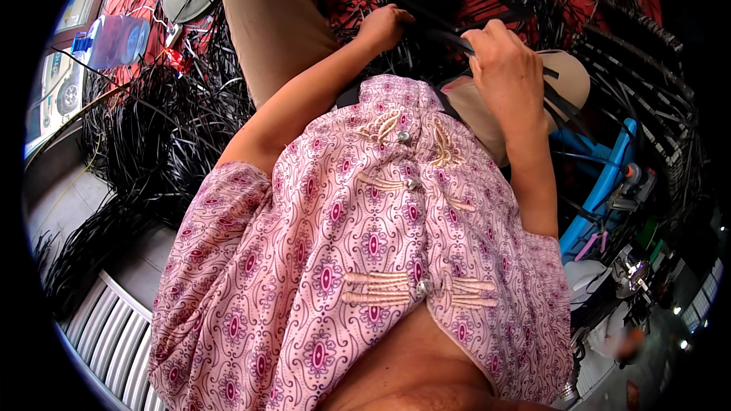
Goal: The person sits on the floor and repairs a black plastic chair frame. They use pliers to cut and trim black plastic strips, then use a staple gun to attach the strips to the frame. The person repeatedly adjusts the strips and staples them in place.
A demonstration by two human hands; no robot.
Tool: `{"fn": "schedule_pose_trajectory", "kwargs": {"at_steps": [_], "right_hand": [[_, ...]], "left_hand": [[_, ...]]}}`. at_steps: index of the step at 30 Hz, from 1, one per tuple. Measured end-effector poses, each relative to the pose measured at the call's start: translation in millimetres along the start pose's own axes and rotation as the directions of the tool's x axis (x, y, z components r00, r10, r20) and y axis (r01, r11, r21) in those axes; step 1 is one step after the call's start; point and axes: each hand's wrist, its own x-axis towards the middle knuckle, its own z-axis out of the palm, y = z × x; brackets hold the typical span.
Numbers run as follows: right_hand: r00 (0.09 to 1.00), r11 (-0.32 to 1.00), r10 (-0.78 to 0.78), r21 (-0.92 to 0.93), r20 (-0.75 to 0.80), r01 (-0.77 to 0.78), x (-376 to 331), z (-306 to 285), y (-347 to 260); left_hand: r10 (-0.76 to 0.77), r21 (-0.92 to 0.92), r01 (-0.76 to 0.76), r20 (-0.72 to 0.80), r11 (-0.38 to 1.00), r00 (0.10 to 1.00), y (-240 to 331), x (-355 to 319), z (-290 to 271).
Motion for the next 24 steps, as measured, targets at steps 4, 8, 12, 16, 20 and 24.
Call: {"fn": "schedule_pose_trajectory", "kwargs": {"at_steps": [4, 8, 12, 16, 20, 24], "right_hand": [[0.997, 0.997, 0.073, 0.025, 0.015, -0.074, -5.5, -2.3, -11.7], [0.984, 0.984, 0.173, 0.042, 0.037, -0.175, -15.8, -7.7, -14.6], [0.943, 0.940, 0.325, 0.085, 0.078, -0.331, -34.5, -16.5, -12.6], [0.887, 0.899, 0.428, 0.020, 0.173, -0.437, -61.2, -25.3, -1.1], [0.792, 0.848, 0.502, -0.017, 0.348, -0.530, -85.8, -46.2, 7.0], [0.911, 0.894, 0.408, 0.176, 0.061, -0.412, -83.7, -78.6, 18.2]], "left_hand": [[0.096, 0.115, -0.109, 0.112, 0.987, 0.989, -11.3, 1.9, 16.0], [-0.008, 0.141, -0.022, 0.215, 0.990, 0.977, 0.3, 2.7, 11.9], [0.242, 0.118, -0.266, 0.187, 0.957, 0.952, -3.9, 1.7, 14.5], [0.220, 0.016, -0.226, 0.168, 0.974, 0.961, 12.5, -8.0, -5.9], [0.339, -0.170, -0.332, 0.015, 0.928, 0.941, 31.7, -10.7, -33.3], [0.378, -0.230, -0.395, -0.117, 0.889, 0.918, 62.9, -11.3, -84.6]]}}
